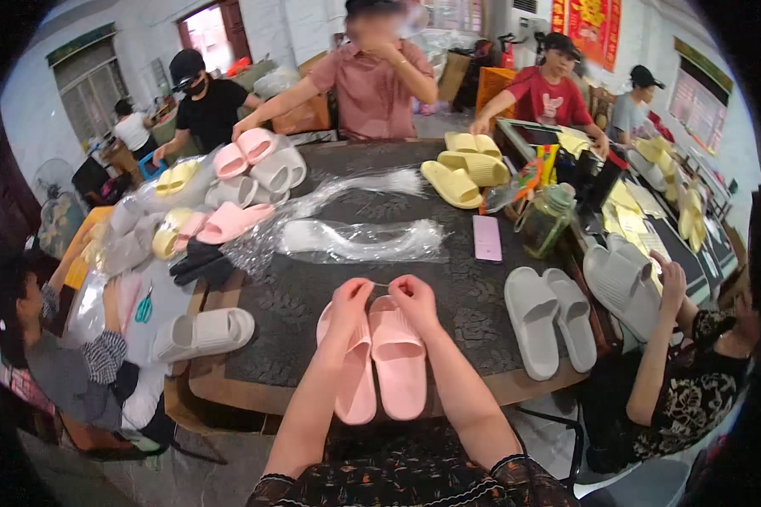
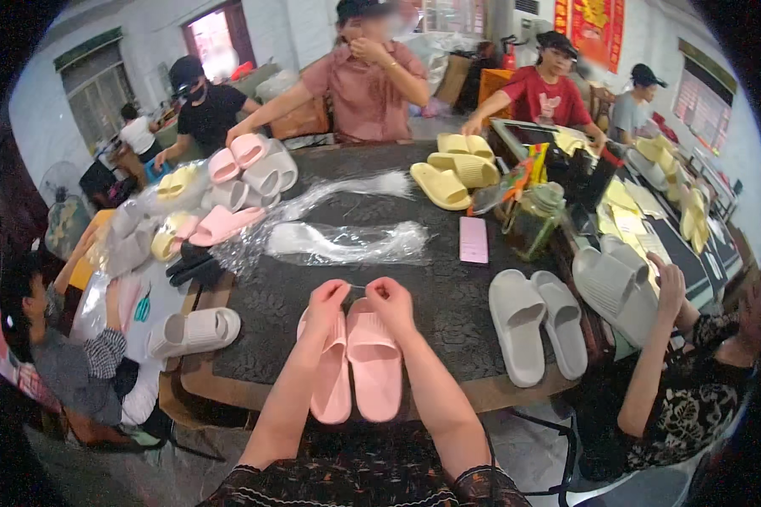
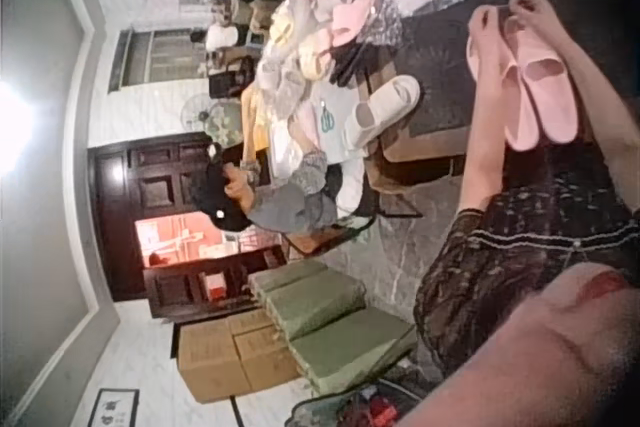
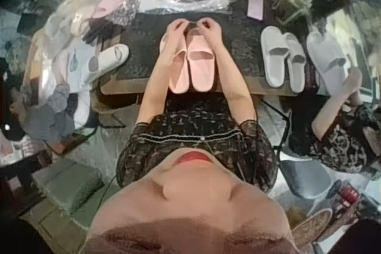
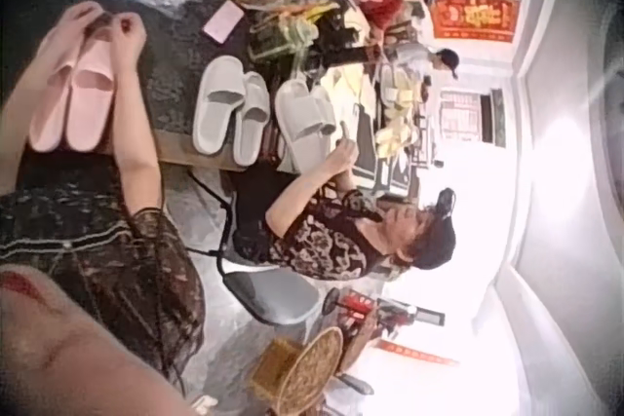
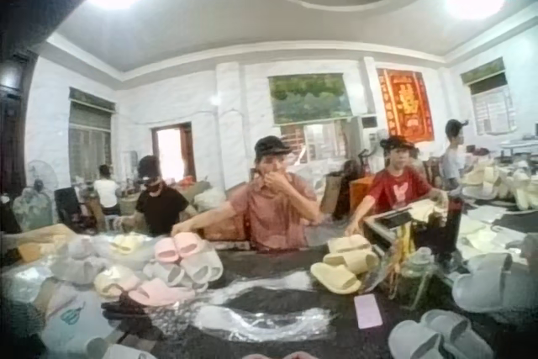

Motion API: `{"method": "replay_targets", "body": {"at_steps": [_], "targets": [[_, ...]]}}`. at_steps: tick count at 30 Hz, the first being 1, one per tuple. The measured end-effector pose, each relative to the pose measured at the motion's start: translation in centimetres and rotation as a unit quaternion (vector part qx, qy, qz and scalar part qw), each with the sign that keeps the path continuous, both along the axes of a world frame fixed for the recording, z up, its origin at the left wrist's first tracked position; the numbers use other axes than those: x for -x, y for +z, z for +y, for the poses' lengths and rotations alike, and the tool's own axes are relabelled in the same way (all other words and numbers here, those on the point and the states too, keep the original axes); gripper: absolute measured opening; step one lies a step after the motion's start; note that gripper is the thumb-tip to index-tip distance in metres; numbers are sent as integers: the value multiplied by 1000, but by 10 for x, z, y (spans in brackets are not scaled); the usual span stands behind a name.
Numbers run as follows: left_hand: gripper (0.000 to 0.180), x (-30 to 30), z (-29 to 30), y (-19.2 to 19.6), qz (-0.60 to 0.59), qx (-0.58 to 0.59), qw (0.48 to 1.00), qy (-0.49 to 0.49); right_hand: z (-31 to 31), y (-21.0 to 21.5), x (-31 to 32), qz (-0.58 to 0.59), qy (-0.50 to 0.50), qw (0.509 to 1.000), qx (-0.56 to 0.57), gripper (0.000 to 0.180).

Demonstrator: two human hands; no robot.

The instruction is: The person connects pairs of slippers together by threading plastic fasteners through them by hand.

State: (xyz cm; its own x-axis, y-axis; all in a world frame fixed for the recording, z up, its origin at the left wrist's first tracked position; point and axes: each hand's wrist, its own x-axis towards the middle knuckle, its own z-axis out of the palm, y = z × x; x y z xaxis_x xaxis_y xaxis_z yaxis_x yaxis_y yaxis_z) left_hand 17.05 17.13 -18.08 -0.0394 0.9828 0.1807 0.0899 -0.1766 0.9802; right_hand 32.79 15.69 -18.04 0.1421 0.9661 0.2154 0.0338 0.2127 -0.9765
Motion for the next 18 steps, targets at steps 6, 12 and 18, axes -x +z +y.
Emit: {"method": "replay_targets", "body": {"at_steps": [6,12,18], "targets": [[15,-5,-6,11,70,-9,996,-60,-10,15,-3,-68,41,997,-20,9],[13,1,1,0,-45,37,998,-31,-5,7,0,-51,46,998,-7,11],[15,0,0,5,-13,54,998,-12,-6,9,-5,-49,-17,998,21,11]]}}
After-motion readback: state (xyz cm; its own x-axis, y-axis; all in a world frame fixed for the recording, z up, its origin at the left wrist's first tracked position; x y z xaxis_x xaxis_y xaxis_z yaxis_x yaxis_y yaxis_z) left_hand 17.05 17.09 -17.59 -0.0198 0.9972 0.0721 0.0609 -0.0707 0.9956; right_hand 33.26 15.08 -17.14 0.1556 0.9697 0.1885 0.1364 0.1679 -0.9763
